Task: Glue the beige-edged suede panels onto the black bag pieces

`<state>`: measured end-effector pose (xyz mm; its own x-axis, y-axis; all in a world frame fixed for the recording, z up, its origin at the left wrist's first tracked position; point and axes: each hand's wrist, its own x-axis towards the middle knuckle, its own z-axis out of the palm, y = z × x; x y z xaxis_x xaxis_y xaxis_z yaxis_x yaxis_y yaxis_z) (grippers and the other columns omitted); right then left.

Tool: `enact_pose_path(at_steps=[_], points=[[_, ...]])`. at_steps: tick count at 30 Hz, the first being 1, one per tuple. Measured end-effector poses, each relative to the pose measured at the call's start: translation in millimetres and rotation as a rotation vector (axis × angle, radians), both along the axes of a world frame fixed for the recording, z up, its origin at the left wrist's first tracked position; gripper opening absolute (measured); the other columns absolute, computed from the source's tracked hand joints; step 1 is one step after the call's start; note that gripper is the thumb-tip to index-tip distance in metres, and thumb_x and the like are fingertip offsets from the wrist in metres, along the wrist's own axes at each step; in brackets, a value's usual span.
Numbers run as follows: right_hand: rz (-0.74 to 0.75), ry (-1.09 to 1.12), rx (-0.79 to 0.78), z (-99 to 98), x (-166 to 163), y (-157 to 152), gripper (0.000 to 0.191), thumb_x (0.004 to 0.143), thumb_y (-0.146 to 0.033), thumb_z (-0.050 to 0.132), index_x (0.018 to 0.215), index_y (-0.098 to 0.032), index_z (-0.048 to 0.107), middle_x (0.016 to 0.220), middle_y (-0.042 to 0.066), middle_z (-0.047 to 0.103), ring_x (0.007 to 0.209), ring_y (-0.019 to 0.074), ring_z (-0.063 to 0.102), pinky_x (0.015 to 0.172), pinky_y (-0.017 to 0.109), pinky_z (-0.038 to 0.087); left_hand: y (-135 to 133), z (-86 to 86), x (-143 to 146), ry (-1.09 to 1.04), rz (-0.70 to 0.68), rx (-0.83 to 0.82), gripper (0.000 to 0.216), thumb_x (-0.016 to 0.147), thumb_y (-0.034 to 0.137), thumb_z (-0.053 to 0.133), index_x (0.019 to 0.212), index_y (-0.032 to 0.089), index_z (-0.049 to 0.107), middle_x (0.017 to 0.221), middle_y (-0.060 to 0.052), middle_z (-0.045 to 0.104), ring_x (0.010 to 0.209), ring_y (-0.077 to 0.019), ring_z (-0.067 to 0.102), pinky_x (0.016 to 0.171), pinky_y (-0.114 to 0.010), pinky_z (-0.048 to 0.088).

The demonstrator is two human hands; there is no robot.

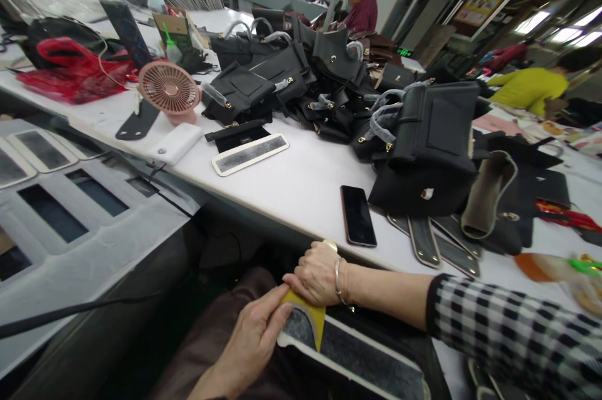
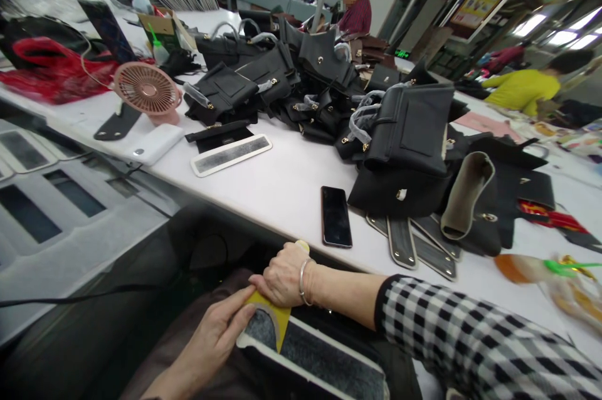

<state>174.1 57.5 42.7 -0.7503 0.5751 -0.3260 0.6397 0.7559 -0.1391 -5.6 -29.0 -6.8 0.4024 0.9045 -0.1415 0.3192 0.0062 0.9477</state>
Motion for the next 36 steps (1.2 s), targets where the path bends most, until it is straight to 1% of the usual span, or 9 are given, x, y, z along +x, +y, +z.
enact_pose_path(at_steps=[4,7,9,15,20,24,26,31,36], points=[[-0.134,-0.002,0.002,0.2,6,-19,0.059,0.099,-0.038,0.023,0.067,-0.015,0.067,0.070,0.011,0.072,0.064,0.0243,0.068,0.058,0.034,0.033,10,-0.3,-1,-0.122,-0.007,-0.143,0.045,0.096,0.050,0.039,0.128,0.026,0.061,0.129,-0.004,0.062,0.125,-0.0264,0.053,0.117,-0.042,0.024],[-0.236,0.004,-0.015,-1.2,13,-30,0.061,0.099,-0.038,0.021,0.069,-0.014,0.068,0.071,0.014,0.072,0.064,0.0249,0.067,0.058,0.034,0.030,21,2.1,0,-0.313,0.015,-0.369,0.053,0.097,0.054,0.033,0.119,0.021,0.068,0.120,-0.006,0.068,0.118,-0.0297,0.058,0.110,-0.045,0.036],[-0.308,0.022,-0.051,-2.6,20,-35,0.062,0.099,-0.039,0.019,0.070,-0.014,0.068,0.072,0.016,0.072,0.064,0.0251,0.067,0.057,0.033,0.028,25,3.4,2,-0.389,0.018,-0.440,0.051,0.094,0.054,0.041,0.116,0.018,0.069,0.114,-0.008,0.070,0.114,-0.0313,0.060,0.103,-0.044,0.043],[-0.638,0.169,-0.268,-7.1,52,-45,0.069,0.096,-0.058,0.016,0.063,-0.017,0.060,0.065,0.009,0.065,0.061,0.0201,0.058,0.057,0.031,0.028,27,-2.9,4,-0.369,-0.011,-0.432,0.045,0.087,0.050,0.058,0.118,0.019,0.068,0.117,-0.009,0.069,0.114,-0.0313,0.059,0.101,-0.041,0.042],[-0.714,0.439,-0.619,-6.5,65,-36,0.088,0.083,-0.076,-0.006,0.098,-0.016,0.056,0.073,0.002,0.056,0.060,0.0137,0.047,0.056,0.026,0.037,26,-2.8,4,-0.301,-0.026,-0.397,0.041,0.090,0.046,0.056,0.122,0.021,0.065,0.117,-0.007,0.069,0.110,-0.0274,0.062,0.094,-0.033,0.045],[-0.681,0.531,-0.778,-7.2,52,-25,0.085,0.070,-0.090,0.035,0.110,-0.018,0.056,0.088,0.003,0.060,0.072,0.0147,0.050,0.063,0.025,0.040,26,6.6,11,-0.155,-0.027,-0.260,0.036,0.092,0.040,0.053,0.120,0.021,0.067,0.111,-0.006,0.071,0.098,-0.0250,0.064,0.084,-0.030,0.047],[-0.729,0.497,-0.776,-11.7,41,-23,0.078,0.065,-0.085,0.053,0.106,-0.018,0.058,0.087,0.003,0.061,0.073,0.0164,0.052,0.062,0.026,0.039,26,10.6,15,-0.181,0.010,-0.243,0.033,0.090,0.035,0.055,0.116,0.021,0.070,0.109,-0.006,0.072,0.098,-0.0250,0.063,0.087,-0.030,0.045],[-0.902,0.433,-0.632,-17.2,29,-19,0.066,0.059,-0.073,0.070,0.091,-0.016,0.060,0.077,0.003,0.061,0.067,0.0192,0.052,0.058,0.029,0.036,27,9.1,19,-0.323,0.133,-0.415,0.029,0.081,0.040,0.067,0.093,0.015,0.077,0.085,-0.006,0.073,0.083,-0.0244,0.061,0.077,-0.029,0.045],[-1.036,0.629,-0.420,24.7,55,-30,0.041,0.076,-0.047,0.064,0.105,-0.019,0.057,0.095,0.005,0.064,0.084,0.0204,0.058,0.073,0.031,0.045,9,-16.3,13,-0.434,0.391,-0.719,0.047,0.078,0.057,0.065,0.109,0.021,0.069,0.120,-0.007,0.066,0.117,-0.0262,0.054,0.098,-0.031,0.041]])
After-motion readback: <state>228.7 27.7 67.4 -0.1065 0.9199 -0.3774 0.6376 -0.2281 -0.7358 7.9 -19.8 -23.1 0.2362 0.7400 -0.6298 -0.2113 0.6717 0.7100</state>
